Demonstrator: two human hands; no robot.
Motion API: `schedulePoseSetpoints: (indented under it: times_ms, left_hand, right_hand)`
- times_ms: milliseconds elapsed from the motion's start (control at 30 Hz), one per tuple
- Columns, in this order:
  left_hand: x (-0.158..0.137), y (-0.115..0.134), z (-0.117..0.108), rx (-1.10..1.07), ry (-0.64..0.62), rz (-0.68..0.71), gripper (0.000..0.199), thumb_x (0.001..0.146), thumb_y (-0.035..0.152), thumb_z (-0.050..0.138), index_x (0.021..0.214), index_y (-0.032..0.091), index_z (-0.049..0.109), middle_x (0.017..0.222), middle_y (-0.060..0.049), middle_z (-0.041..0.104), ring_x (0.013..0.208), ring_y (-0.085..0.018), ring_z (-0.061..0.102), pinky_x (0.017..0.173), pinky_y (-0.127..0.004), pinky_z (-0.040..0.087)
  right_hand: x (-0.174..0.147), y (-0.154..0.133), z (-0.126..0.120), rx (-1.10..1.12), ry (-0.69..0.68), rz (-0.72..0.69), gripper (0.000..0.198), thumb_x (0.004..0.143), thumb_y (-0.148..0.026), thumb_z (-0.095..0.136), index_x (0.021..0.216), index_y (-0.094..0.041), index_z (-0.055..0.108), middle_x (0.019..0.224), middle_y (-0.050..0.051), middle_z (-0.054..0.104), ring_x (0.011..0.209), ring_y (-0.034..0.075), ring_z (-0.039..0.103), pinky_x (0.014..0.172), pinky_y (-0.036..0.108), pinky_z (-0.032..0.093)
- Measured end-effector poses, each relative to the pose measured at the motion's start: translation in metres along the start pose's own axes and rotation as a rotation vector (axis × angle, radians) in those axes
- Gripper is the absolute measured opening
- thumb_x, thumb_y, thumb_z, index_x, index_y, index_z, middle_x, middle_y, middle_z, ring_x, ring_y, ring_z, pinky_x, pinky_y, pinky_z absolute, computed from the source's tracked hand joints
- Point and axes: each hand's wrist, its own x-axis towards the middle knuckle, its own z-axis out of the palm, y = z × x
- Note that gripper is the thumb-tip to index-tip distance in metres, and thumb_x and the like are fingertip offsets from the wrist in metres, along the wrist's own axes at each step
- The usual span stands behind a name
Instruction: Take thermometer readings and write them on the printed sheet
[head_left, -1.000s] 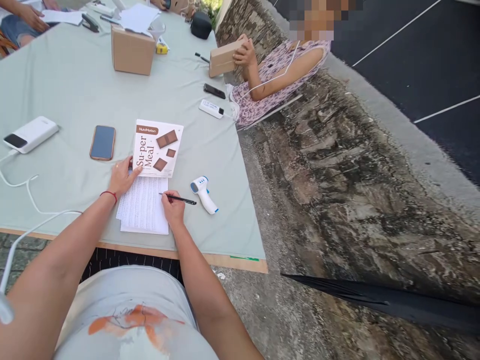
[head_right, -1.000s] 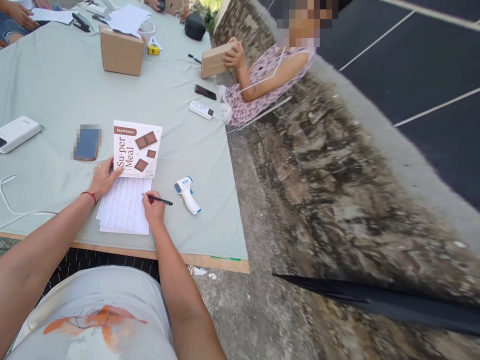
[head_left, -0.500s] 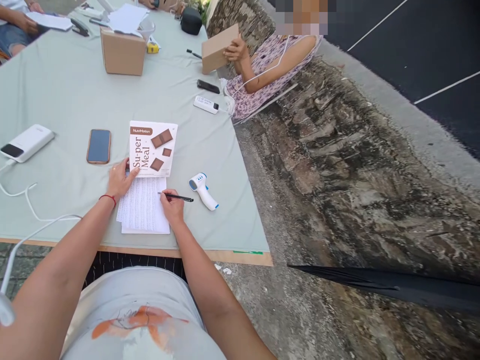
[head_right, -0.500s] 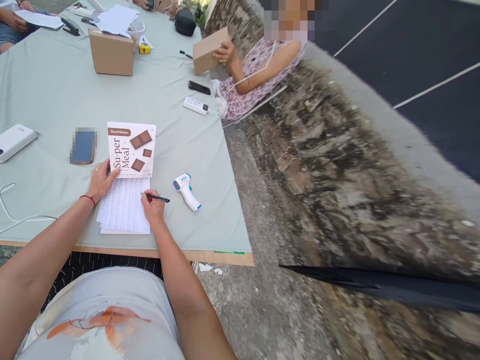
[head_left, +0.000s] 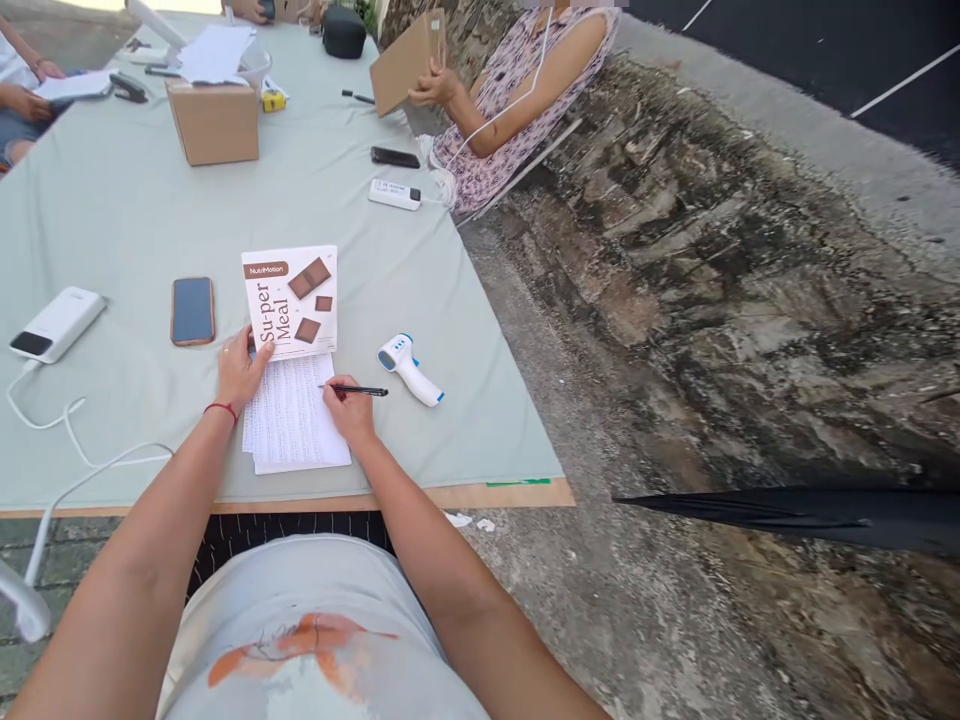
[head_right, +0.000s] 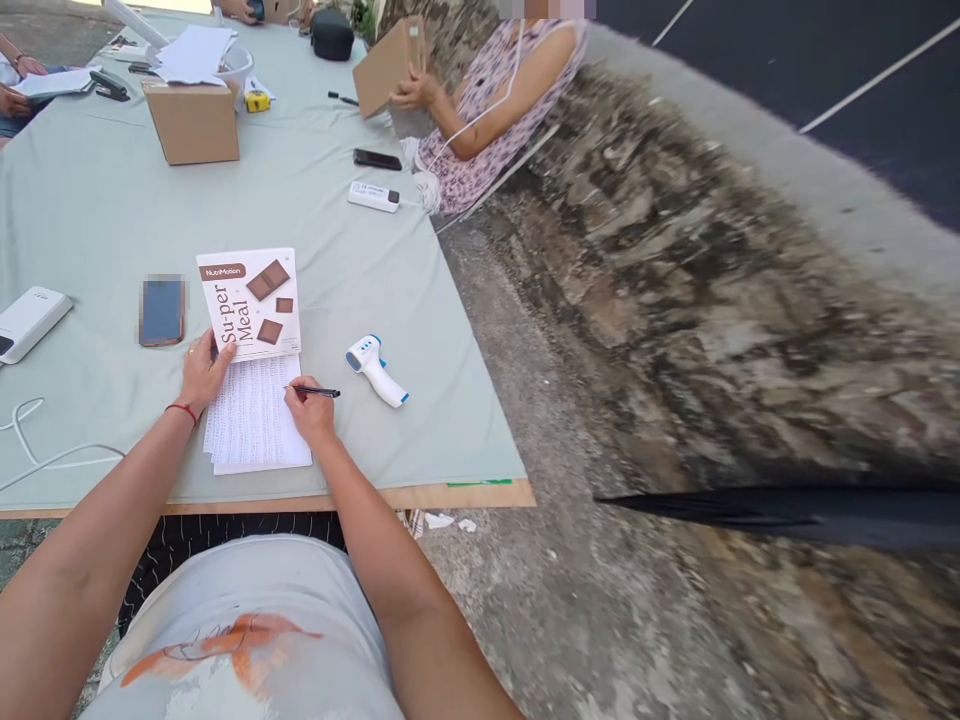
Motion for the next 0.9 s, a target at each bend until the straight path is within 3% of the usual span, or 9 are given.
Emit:
schedulePoseSetpoints:
  times_ms: [900]
  left_hand:
    - [-0.0019,-0.0062,0.0056,0.026,0.070,0.015,0.057,0.095,0.061,0.048,0.130,0.017,0.060,0.108,-0.012,0.072,0.106,-0.032,0.062,0.095,-0.048,0.045]
  right_hand:
    - [-0.0042,-0.0060,-0.0004,-0.031,0.020,0.026,0.023,0.072,-0.044,0.052,0.077,-0.023,0.061,0.071,0.001,0.066,0.069,0.020,0.060,0.069,0.033,0.051]
